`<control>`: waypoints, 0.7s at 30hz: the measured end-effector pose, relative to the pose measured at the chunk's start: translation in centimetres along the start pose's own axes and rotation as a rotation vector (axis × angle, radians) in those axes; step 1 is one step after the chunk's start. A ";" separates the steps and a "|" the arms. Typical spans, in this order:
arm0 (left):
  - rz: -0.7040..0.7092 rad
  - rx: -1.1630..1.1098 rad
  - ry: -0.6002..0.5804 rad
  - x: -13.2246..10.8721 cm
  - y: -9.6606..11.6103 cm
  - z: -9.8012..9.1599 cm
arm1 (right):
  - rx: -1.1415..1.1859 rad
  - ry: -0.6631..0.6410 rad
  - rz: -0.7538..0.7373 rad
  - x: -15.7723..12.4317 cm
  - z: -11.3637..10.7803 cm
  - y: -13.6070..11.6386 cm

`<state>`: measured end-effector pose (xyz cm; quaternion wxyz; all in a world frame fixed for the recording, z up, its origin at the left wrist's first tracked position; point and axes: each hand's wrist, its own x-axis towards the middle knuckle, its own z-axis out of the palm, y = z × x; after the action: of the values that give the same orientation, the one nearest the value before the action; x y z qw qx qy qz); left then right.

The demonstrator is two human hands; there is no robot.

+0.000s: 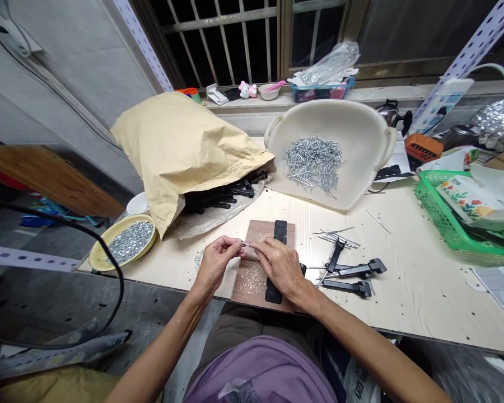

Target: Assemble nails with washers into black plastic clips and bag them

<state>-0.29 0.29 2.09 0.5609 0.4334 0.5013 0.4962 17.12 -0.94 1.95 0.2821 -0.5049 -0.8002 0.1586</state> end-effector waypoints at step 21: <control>-0.108 -0.007 -0.042 0.8 -1.6 0.8 | -0.284 0.116 0.043 -0.6 0.5 0.3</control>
<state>0.76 0.88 0.48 0.5988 0.4141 0.5103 0.4577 17.24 -1.38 1.23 0.2500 -0.5651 -0.7860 0.0206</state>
